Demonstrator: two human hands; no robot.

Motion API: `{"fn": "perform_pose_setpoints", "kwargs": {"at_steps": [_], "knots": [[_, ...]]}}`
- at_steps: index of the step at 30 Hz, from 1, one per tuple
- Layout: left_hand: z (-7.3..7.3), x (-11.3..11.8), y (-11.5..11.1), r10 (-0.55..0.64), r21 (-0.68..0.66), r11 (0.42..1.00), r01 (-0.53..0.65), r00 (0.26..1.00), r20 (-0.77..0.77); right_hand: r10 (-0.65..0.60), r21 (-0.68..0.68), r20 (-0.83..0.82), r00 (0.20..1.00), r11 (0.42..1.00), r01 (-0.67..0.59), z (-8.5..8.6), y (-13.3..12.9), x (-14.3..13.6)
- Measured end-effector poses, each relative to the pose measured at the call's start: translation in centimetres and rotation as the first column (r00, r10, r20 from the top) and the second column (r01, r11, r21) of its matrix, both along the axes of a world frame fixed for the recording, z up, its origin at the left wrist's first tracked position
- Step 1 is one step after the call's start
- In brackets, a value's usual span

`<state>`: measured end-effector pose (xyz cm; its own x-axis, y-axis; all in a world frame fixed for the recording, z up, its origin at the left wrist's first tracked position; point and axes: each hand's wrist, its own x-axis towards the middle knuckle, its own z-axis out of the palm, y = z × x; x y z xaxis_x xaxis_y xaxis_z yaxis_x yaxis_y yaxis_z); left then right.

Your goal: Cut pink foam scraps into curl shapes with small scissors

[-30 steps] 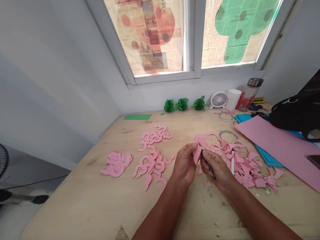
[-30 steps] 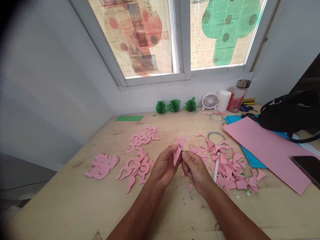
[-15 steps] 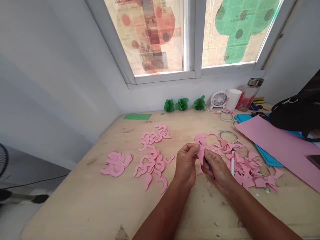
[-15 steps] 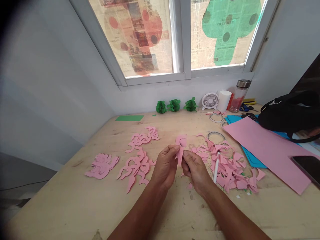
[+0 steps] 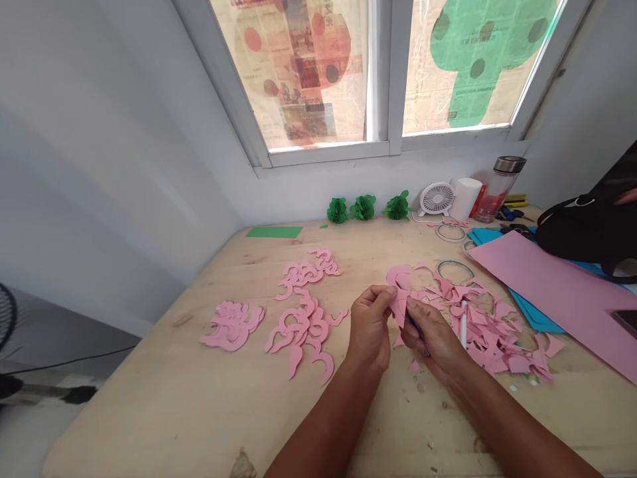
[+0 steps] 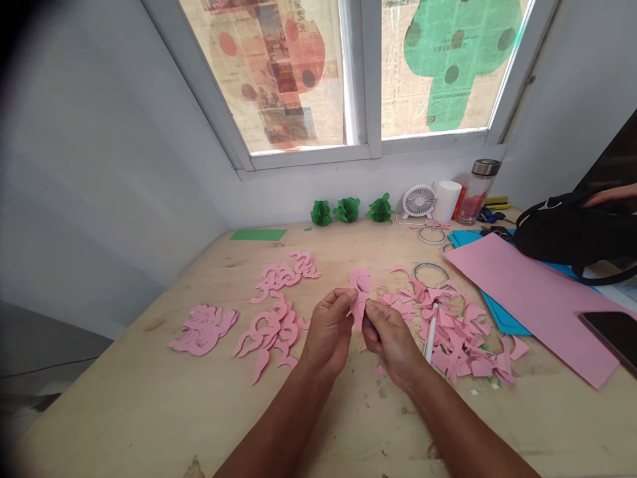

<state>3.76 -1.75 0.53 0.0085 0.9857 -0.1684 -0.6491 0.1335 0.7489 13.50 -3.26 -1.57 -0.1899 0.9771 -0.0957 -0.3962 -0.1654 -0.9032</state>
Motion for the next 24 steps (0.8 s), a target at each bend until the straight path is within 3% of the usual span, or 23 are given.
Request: {"fn": "perform_pose_setpoints", "kwargs": {"at_steps": [24], "knots": [[-0.12,0.04,0.04,-0.008,0.016,1.000,0.009,0.999,-0.042,-0.033,-0.027,0.046,0.998,0.999,0.034,0.04,0.06,-0.07]]}}
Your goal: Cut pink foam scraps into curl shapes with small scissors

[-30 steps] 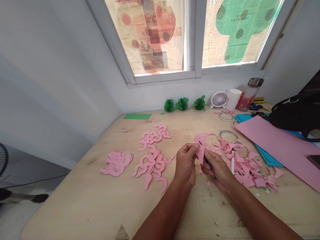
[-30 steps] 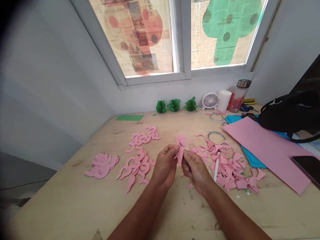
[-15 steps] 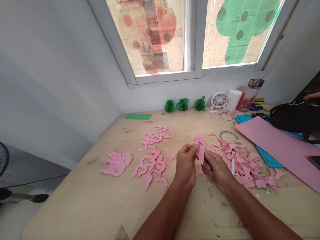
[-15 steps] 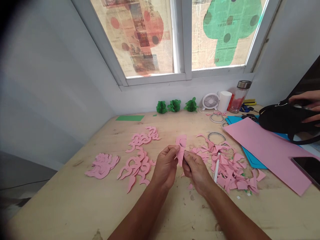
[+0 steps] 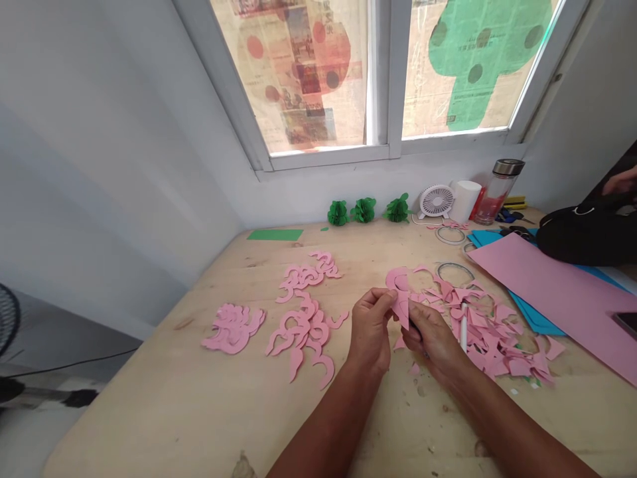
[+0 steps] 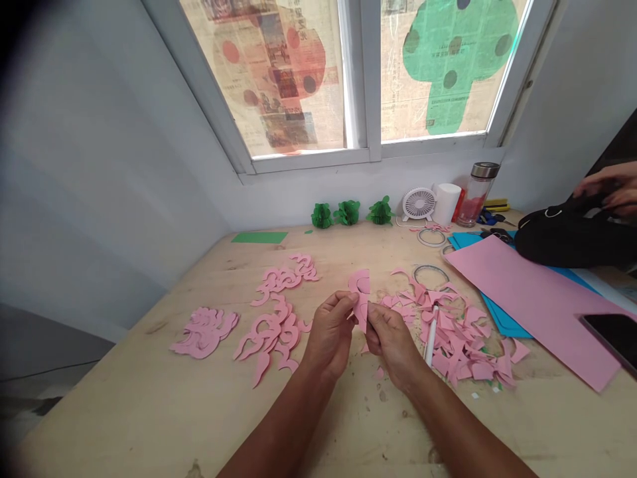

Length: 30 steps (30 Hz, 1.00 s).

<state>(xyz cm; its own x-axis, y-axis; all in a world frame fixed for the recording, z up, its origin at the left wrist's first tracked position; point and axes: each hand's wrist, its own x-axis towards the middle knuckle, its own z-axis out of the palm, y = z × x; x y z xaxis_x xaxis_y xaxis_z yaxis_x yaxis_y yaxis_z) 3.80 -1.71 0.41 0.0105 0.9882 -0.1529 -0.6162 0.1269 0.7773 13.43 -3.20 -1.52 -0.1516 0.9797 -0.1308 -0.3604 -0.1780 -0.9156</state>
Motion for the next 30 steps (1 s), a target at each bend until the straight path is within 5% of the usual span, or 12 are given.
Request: {"fn": "perform_pose_setpoints", "kwargs": {"at_steps": [12,30], "knots": [[0.21,-0.93,0.50,0.109,0.052,0.993,-0.102,0.983,-0.150,0.026,-0.003,0.080,0.996,1.000,-0.026,-0.26,0.05,0.11],[0.48,-0.29,-0.04,0.038,-0.008,0.999,-0.038,0.999,0.022,-0.013,0.005,0.126,0.992,1.000,0.012,0.49,-0.26,-0.07]]}}
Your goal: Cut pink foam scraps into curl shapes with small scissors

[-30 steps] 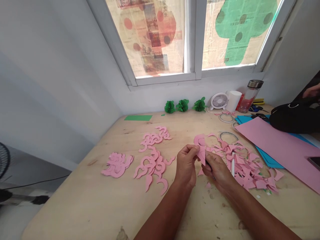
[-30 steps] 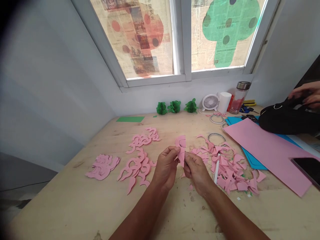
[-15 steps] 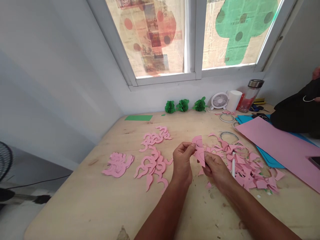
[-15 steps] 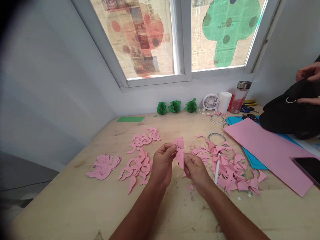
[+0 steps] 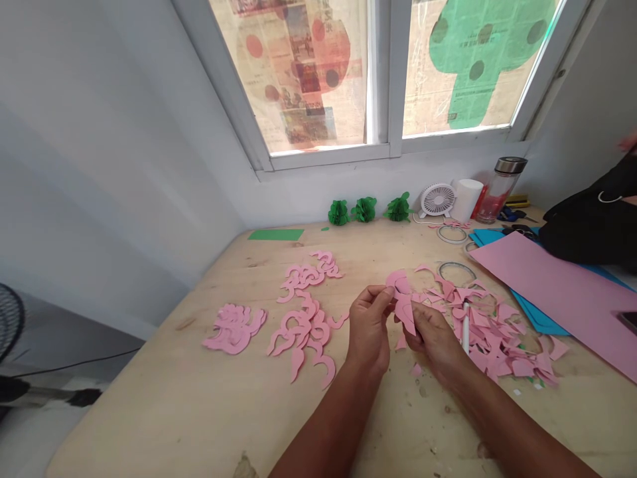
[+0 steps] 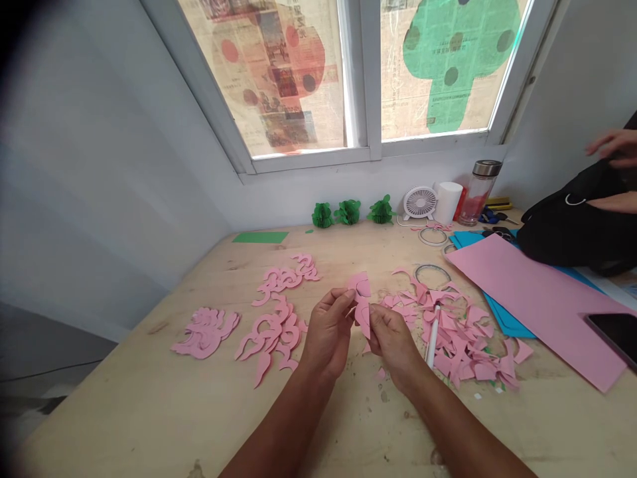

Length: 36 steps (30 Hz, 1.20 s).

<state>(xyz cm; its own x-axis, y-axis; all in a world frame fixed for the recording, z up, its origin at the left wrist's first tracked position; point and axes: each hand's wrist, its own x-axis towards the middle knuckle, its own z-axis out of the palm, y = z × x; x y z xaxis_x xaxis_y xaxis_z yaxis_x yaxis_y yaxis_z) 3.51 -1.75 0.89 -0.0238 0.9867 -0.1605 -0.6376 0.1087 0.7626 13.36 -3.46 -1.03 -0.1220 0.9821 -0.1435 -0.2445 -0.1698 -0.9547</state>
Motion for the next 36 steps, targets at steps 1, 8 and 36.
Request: {"fn": "perform_pose_setpoints", "kwargs": {"at_steps": [1,8,36], "knots": [[0.02,0.03,-0.02,-0.001,-0.005,1.000,0.001,1.000,0.005,-0.002,0.004,0.006,1.000,1.000,0.002,-0.03,-0.01,-0.01],[0.03,0.20,-0.17,-0.002,-0.028,1.000,0.004,0.998,0.059,-0.022,0.029,-0.029,0.999,0.999,0.022,-0.54,0.00,-0.24],[0.05,-0.19,-0.01,0.065,0.014,0.998,-0.064,0.994,-0.091,-0.007,-0.009,0.022,1.000,1.000,0.007,-0.38,0.11,-0.04]]}}
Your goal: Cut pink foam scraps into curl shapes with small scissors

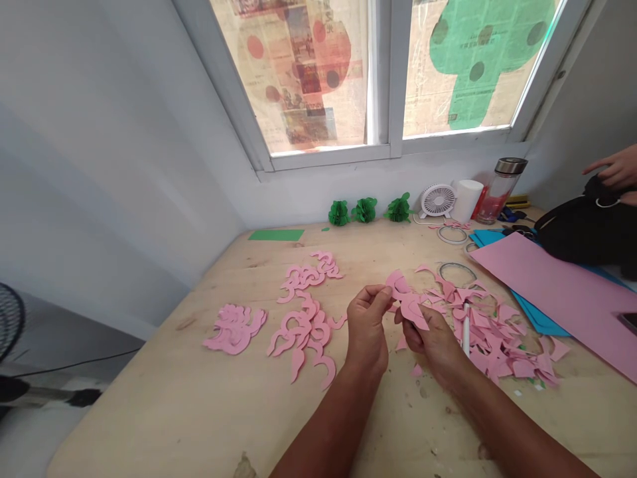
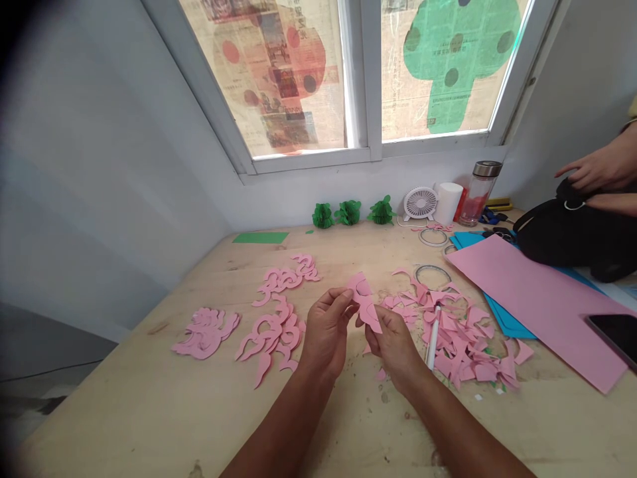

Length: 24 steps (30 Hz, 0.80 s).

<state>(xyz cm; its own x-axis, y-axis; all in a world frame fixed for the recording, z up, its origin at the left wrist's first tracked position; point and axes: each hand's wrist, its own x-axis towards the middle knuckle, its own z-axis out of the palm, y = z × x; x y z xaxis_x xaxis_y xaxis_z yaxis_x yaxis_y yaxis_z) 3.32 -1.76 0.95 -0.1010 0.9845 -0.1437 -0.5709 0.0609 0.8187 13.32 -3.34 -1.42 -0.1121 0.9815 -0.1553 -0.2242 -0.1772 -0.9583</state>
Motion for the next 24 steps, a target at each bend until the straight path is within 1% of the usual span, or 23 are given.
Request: {"fn": "perform_pose_setpoints", "kwargs": {"at_steps": [5,11,16,19,24], "knots": [[-0.05,0.13,-0.02,-0.020,0.003,1.000,0.020,1.000,0.018,-0.008,0.012,0.008,1.000,1.000,0.008,0.29,-0.09,-0.09],[-0.09,0.30,0.02,-0.027,0.003,1.000,0.027,0.999,0.033,-0.026,0.013,-0.009,1.000,1.000,0.026,0.22,-0.14,-0.16],[0.18,0.38,-0.15,-0.068,-0.005,0.998,0.068,0.997,0.030,-0.077,0.001,-0.054,0.996,0.997,0.077,0.03,-0.12,-0.25],[0.25,0.38,-0.21,-0.076,0.007,0.997,0.076,0.997,0.028,-0.069,0.017,-0.074,0.995,0.997,0.070,-0.10,-0.03,-0.20],[0.06,0.27,-0.13,-0.076,0.025,0.997,0.076,0.997,0.007,-0.053,0.002,-0.059,0.997,0.999,0.053,-0.05,-0.09,-0.07]]}}
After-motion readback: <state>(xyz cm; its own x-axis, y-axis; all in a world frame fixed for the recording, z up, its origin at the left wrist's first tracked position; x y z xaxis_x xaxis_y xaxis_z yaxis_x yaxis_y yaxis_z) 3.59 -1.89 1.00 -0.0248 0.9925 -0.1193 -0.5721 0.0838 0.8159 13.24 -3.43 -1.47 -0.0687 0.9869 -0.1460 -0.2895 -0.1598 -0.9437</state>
